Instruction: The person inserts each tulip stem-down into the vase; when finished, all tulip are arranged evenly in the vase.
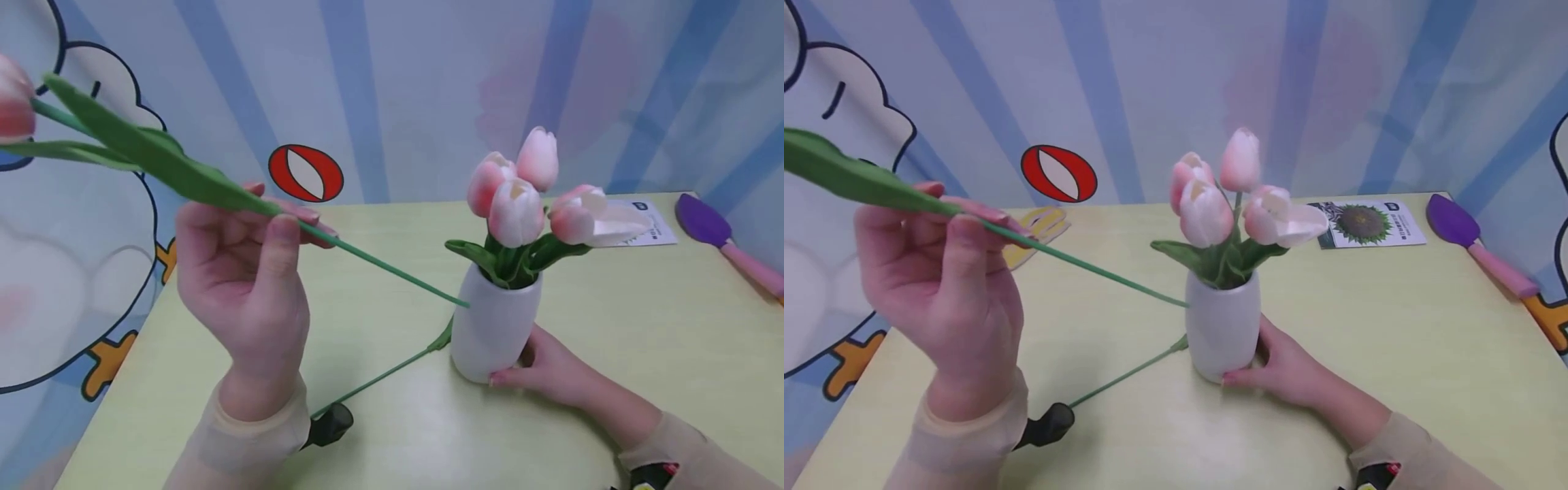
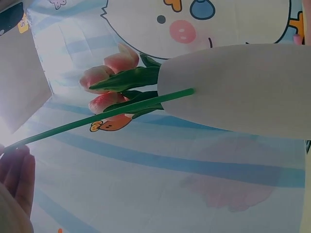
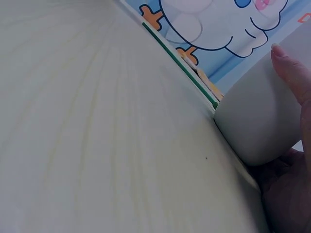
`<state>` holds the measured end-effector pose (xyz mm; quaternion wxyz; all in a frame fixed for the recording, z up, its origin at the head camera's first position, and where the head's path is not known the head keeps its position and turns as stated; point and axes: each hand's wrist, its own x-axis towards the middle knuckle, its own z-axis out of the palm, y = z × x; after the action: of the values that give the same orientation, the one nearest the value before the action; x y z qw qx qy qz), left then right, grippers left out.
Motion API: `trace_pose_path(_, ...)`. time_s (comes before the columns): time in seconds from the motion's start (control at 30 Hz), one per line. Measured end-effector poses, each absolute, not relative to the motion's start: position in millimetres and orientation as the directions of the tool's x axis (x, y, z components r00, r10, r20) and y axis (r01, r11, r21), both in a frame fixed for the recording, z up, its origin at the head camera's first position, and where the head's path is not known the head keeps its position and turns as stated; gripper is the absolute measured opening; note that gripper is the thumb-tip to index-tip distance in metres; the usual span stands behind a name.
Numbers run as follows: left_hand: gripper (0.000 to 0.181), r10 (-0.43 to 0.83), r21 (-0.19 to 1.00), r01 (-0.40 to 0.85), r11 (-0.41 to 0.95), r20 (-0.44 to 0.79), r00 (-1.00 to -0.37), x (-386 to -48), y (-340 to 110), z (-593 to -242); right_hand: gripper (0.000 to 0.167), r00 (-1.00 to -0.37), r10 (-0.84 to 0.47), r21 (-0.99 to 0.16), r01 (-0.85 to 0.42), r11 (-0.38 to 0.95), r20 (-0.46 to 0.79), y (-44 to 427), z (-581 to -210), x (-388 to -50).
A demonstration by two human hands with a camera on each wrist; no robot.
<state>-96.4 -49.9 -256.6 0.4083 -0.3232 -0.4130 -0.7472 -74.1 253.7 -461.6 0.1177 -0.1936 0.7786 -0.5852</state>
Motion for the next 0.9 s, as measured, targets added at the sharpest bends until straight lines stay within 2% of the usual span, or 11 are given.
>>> trace_pose_path(0.5, 0.036, -0.423, 0.246, 0.877, -0.413, 0.801, -0.425, -94.2, -56.0, -251.1, 0.077, -0.891, -0.451, -0.960, -0.173, 0.218, 0.057, 254.2, -456.5, -70.6)
trace_pose_path(0.67, 0.036, -0.419, 0.248, 0.880, -0.404, 0.805, -0.419, -94.1, -58.0, -251.8, 0.077, -0.896, -0.441, -0.958, -0.168, 0.234, 0.049, 254.8, -458.6, -72.0)
trace_pose_path(0.9, 0.036, -0.474, 0.203, 0.896, -0.395, 0.790, -0.388, -93.3, -59.5, -254.1, 0.080, -0.891, -0.451, -0.962, -0.166, 0.218, 0.051, 253.6, -460.6, -71.5)
